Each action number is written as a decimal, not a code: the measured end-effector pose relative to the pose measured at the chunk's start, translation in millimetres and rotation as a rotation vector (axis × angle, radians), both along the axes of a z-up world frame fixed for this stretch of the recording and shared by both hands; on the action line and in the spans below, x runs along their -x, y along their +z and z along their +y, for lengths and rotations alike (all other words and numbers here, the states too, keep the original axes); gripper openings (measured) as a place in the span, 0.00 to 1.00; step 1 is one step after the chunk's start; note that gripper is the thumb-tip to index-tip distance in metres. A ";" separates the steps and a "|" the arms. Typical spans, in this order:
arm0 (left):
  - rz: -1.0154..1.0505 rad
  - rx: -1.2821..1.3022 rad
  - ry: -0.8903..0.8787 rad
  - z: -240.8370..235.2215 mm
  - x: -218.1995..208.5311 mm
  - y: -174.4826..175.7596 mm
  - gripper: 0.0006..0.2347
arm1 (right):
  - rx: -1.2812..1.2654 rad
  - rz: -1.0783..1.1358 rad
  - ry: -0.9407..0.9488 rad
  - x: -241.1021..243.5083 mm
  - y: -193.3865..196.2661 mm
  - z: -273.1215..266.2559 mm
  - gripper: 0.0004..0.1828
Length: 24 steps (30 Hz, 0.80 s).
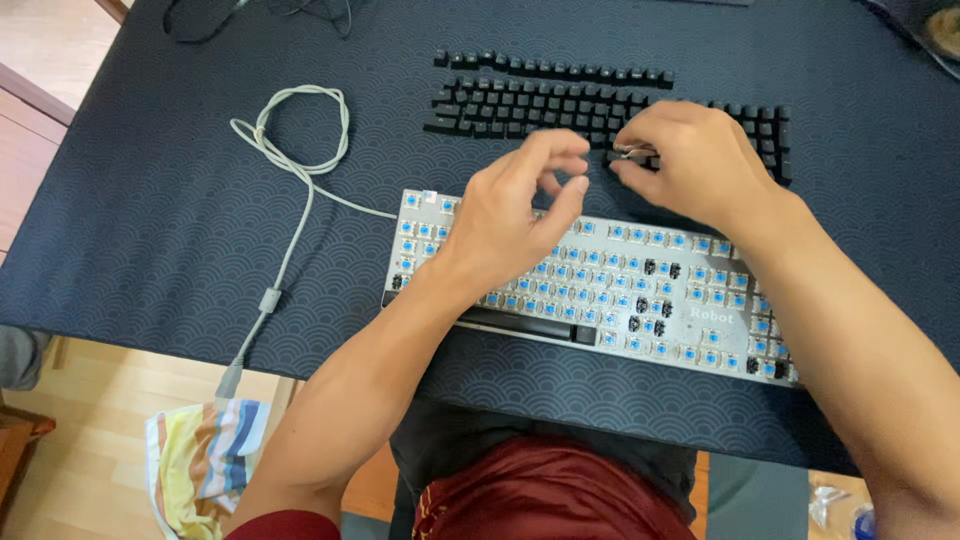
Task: The person removes black keycaps from a mechanical keyboard using a keycap puller and places them on the desk. The person then uses a metal keycap puller to remove additional keycaps from the keyboard.
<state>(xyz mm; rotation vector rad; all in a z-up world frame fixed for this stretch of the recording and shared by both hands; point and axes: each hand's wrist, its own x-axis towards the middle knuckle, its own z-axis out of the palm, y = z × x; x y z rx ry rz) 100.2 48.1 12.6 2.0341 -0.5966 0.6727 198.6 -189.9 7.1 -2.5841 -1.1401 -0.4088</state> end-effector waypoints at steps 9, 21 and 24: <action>-0.008 -0.314 -0.084 0.2 90.6 24.4 0.09 | -0.162 0.289 0.126 106.2 69.8 -3.9 0.23; -0.115 -0.391 0.134 -2.7 122.6 -20.5 0.10 | -0.743 0.476 -0.007 160.5 31.3 -17.2 0.05; -0.096 -0.391 0.153 -3.2 121.7 -20.7 0.10 | -0.706 0.477 0.020 170.0 28.9 -5.5 0.11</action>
